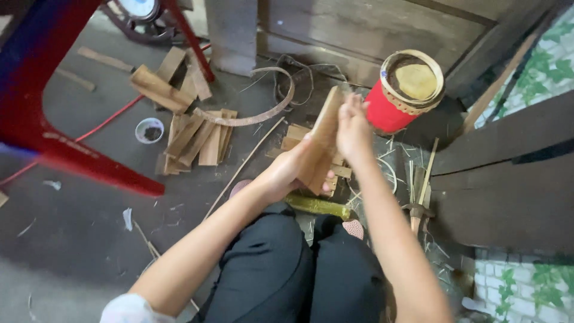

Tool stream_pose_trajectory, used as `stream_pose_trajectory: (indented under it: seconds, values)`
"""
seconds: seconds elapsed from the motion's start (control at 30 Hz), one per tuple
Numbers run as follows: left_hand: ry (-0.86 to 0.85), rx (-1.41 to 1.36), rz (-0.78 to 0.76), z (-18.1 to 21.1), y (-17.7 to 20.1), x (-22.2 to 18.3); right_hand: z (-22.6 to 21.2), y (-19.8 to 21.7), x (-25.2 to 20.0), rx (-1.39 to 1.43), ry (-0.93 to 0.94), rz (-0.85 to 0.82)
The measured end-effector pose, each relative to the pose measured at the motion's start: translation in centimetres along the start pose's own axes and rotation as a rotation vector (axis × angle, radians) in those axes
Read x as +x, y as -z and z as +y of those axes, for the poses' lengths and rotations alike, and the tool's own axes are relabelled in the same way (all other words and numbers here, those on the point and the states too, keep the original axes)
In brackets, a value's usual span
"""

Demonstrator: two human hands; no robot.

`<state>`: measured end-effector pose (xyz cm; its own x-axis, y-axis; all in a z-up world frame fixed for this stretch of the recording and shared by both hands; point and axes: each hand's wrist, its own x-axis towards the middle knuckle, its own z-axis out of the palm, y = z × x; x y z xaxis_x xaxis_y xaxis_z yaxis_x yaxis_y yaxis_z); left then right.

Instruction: Sanding and shaving small wooden blocks to refine their shape and surface finish as part of instrument repair.

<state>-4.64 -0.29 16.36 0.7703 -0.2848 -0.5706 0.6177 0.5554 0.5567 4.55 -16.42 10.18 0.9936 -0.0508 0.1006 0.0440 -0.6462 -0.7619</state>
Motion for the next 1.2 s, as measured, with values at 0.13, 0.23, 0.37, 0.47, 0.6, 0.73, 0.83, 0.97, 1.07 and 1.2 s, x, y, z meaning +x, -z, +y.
stream_pose_trajectory:
  seconds: [0.13,0.23,0.37,0.47,0.6,0.73,0.83,0.97,1.07,1.2]
  values:
    - [-0.025,-0.005,0.023,1.2,-0.6,-0.2,-6.5,3.4,-3.9,-0.061,0.129,-0.063]
    - [-0.009,0.028,0.031,1.8,-0.8,-0.7,-7.2,3.9,-4.7,-0.075,0.178,-0.065]
    - [-0.038,0.158,-0.093,3.1,-2.2,-1.7,-7.8,4.8,-4.7,0.004,0.11,-0.064]
    - [-0.054,0.195,0.008,2.4,-2.8,-3.0,-6.8,4.0,-5.6,0.048,0.143,-0.071]
    - [-0.01,0.035,-0.058,0.7,-0.6,-1.7,-5.1,4.0,-6.7,0.112,0.117,-0.106]
    - [0.005,-0.041,-0.083,0.7,-0.8,-1.8,-9.2,5.8,-8.8,0.102,0.108,-0.103]
    - [0.018,0.069,-0.203,1.4,-0.9,-2.1,-5.9,5.1,-7.0,0.102,0.116,-0.035]
    - [0.033,0.078,-0.179,1.4,-0.2,-1.8,-5.2,4.8,-6.6,0.068,0.181,-0.054]
    - [0.015,0.096,-0.239,1.2,0.7,-1.1,-5.5,4.5,-6.7,0.096,0.203,-0.011]
    - [0.027,0.128,-0.131,2.3,-0.6,-3.4,-6.6,4.0,-6.7,0.104,0.292,0.027]
